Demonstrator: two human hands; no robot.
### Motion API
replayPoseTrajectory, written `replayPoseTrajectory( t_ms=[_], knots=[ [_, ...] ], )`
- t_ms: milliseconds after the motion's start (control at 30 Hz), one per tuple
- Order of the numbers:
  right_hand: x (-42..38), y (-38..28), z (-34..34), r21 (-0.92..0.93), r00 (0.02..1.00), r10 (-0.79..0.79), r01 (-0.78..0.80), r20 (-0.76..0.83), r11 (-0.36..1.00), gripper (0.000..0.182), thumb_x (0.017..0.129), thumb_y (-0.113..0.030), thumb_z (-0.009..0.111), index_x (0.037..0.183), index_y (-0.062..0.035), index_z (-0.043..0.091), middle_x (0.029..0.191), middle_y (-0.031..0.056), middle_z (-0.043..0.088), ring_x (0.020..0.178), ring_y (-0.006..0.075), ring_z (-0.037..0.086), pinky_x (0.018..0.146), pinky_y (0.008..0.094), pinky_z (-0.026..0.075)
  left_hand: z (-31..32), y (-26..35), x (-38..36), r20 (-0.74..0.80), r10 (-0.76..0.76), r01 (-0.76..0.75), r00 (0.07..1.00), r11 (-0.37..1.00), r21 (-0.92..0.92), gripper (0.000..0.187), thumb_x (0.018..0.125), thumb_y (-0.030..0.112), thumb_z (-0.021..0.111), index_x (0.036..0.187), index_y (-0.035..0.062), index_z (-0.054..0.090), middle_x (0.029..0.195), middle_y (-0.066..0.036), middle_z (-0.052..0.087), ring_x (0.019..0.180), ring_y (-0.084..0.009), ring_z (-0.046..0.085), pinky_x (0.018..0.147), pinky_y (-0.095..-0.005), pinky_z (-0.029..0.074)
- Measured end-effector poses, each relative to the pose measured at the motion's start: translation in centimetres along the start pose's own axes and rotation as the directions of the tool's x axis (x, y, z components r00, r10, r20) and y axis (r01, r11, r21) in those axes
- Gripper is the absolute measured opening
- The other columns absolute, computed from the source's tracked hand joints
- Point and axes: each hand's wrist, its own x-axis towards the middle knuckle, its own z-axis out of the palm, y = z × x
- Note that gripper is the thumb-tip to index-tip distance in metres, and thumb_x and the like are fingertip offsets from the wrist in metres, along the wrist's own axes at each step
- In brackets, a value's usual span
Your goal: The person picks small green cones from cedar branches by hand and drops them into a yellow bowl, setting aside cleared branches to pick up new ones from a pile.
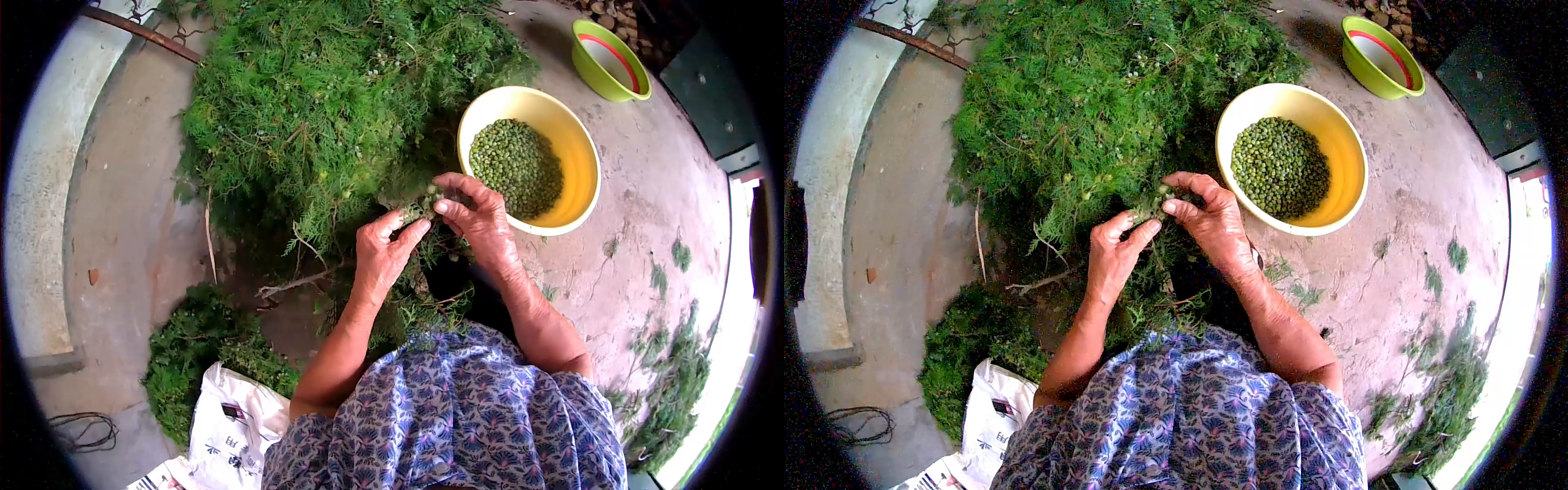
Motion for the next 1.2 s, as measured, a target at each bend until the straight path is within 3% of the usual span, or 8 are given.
replayPoseTrajectory(
  t_ms=[133,267,433,567,633,833,1100,1200],
  knots=[
    [0.1,0.1,-0.1,-0.268,0.986,-0.161,0.167,0.043,0.949,0.02,0.077,-0.004,0.065,0.096,-0.0015,0.06,0.081,0.0021,0.057,0.065,0.0091,0.051,0.059,0.0235,0.045,0.0,0.3,-0.1,0.002,-0.006,0.006,1.0,0.999,0.044,0.016,0.079,0.011,0.067,0.092,0.0014,0.065,0.072,0.001,0.063,0.066,-0.0045,0.052,0.059,-0.0221,0.044],
    [-0.7,-0.9,0.6,-0.208,0.996,-0.031,0.014,-0.078,0.978,0.017,0.079,-0.004,0.064,0.095,-0.0024,0.06,0.078,0.0021,0.057,0.062,0.0089,0.05,0.056,0.0228,0.043,-0.1,0.3,-0.1,0.028,0.022,-0.024,0.999,0.998,0.053,0.015,0.079,0.012,0.067,0.089,0.0005,0.065,0.07,0.001,0.061,0.063,-0.004,0.05,0.056,-0.0216,0.042],
    [0.7,-1.1,-1.9,0.433,0.962,0.22,-0.132,-0.16,0.892,0.005,0.084,-0.004,0.056,0.089,-0.0028,0.057,0.075,0.0024,0.058,0.06,0.0091,0.05,0.051,0.0214,0.04,-0.2,0.2,-0.5,0.041,0.005,-0.005,0.999,1.0,0.009,0.014,0.08,0.011,0.066,0.087,-0.0002,0.065,0.07,0.002,0.06,0.063,-0.0041,0.05,0.056,-0.021,0.041],
    [0.7,-2.4,-2.5,0.554,0.959,0.282,-0.237,0.004,0.798,0.011,0.084,-0.005,0.056,0.095,-0.0042,0.056,0.082,0.0031,0.058,0.067,0.0108,0.055,0.051,0.0205,0.04,-0.2,0.0,-0.5,0.025,-0.007,0.007,1.0,1.0,-0.002,0.012,0.08,0.01,0.066,0.086,-0.0004,0.065,0.071,0.002,0.061,0.064,-0.0045,0.05,0.057,-0.0208,0.041],
    [0.7,-2.1,-2.6,0.537,0.963,0.268,-0.244,0.034,0.807,0.019,0.084,-0.008,0.059,0.102,-0.0035,0.057,0.076,0.0023,0.057,0.063,0.0098,0.053,0.05,0.0204,0.039,-0.2,0.2,-0.5,0.035,0.007,-0.007,0.999,1.0,-0.001,0.012,0.079,0.01,0.067,0.086,-0.0004,0.066,0.071,0.002,0.061,0.064,-0.0044,0.05,0.057,-0.0208,0.041],
    [1.0,-2.1,-1.9,-0.223,0.97,0.192,-0.156,0.15,0.962,0.023,0.08,-0.013,0.066,0.1,-0.0012,0.063,0.065,-0.0034,0.055,0.051,0.0036,0.041,0.045,0.0185,0.033,-0.2,0.5,-0.6,0.077,0.003,-0.006,0.997,0.999,0.04,0.012,0.079,0.009,0.067,0.086,-0.0003,0.066,0.071,0.001,0.061,0.065,-0.0049,0.051,0.057,-0.0212,0.042],
    [0.1,-1.6,-0.3,0.21,0.941,0.327,-0.303,-0.091,0.93,0.006,0.08,-0.009,0.064,0.083,-0.0034,0.062,0.062,-0.0032,0.053,0.054,0.0053,0.043,0.049,0.0207,0.036,0.1,0.9,-0.4,0.04,0.026,-0.028,0.999,0.999,0.027,0.013,0.08,0.009,0.066,0.087,-0.0017,0.065,0.071,-0.001,0.061,0.064,-0.0062,0.052,0.058,-0.0228,0.043],
    [-0.3,-1.3,0.4,0.13,0.937,0.244,-0.217,-0.252,0.968,0.006,0.081,-0.01,0.063,0.081,-0.0041,0.061,0.062,-0.0019,0.053,0.052,0.0066,0.042,0.047,0.0206,0.035,0.0,0.5,-0.3,0.059,0.048,-0.052,0.997,0.996,0.067,0.013,0.08,0.009,0.066,0.087,-0.0018,0.065,0.072,-0.002,0.063,0.065,-0.0064,0.053,0.059,-0.0228,0.043]
  ],
)
